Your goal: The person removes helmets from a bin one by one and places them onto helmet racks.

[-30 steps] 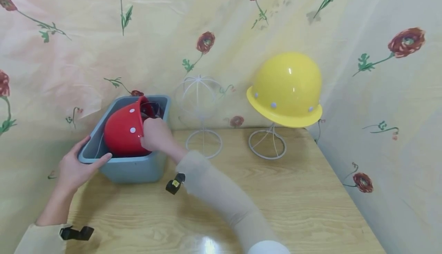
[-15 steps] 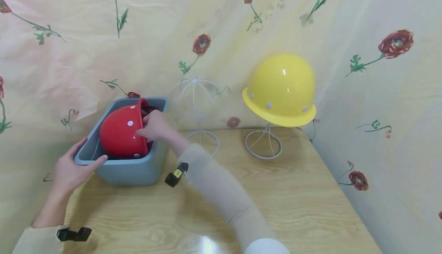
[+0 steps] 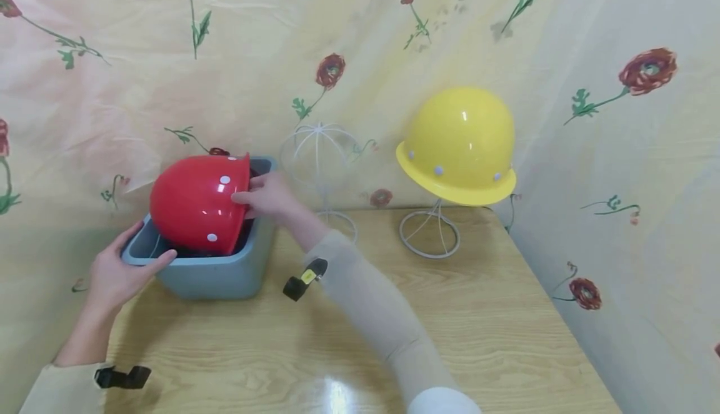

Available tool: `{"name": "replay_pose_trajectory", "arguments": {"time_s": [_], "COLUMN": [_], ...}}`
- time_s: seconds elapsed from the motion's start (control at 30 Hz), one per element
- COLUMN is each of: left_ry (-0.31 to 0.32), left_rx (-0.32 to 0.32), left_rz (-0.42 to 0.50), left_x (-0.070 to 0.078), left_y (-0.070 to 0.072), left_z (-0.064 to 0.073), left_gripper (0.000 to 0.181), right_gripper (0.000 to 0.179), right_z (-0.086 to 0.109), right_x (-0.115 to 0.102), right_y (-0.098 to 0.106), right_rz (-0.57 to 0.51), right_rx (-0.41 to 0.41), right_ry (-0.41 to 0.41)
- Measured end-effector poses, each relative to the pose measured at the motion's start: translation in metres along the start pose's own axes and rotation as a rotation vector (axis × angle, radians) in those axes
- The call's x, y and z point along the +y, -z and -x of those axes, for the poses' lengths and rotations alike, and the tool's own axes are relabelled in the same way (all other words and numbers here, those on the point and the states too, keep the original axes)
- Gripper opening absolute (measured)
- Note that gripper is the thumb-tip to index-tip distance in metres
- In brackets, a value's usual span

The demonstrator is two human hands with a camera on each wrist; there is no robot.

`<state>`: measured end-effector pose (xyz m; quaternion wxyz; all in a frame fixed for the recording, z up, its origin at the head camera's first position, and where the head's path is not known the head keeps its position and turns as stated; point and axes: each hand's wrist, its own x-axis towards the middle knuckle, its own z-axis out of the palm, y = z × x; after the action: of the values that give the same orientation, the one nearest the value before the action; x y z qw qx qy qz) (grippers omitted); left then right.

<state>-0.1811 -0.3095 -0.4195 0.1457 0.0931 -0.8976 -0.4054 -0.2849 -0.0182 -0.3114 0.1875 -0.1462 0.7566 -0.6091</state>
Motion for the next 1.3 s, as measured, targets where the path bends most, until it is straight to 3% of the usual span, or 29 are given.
{"name": "replay_pose_trajectory", "arguments": {"time_s": [0.47,0.7,0.9,1.03,1.3], "left_ry": [-0.047,-0.029,0.009,-0.008,0.004], "left_rx": [0.006,0.009,-0.005,0.015,0.003], "left_rz": [0.014,0.014,0.036,0.036,0.022], "left_x": [0.003,0.003,0.002,0.003,0.001], "left_y": [0.002,0.003,0.003,0.005,0.003], "left_z": [-0.002,0.002,0.005,0.003,0.005], "left_gripper": [0.098,0.100,0.101,0.101,0.103], "right_gripper": [0.036,0.038,0.038,0.040,0.041], "right_z": [0.033,0.049,0.062,0.065,0.069], "right_x": [0.010,0.009,0.005,0.003,0.002], "right_y": [0.006,0.008,0.014,0.018,0.024], "right_rz": [-0.404,-0.510,-0.629,-0.674,-0.718], "right_rx": [0.079,0.103,0.078,0.064,0.056], "right_ry": [0.068,0.152,0.219,0.259,0.234]}}
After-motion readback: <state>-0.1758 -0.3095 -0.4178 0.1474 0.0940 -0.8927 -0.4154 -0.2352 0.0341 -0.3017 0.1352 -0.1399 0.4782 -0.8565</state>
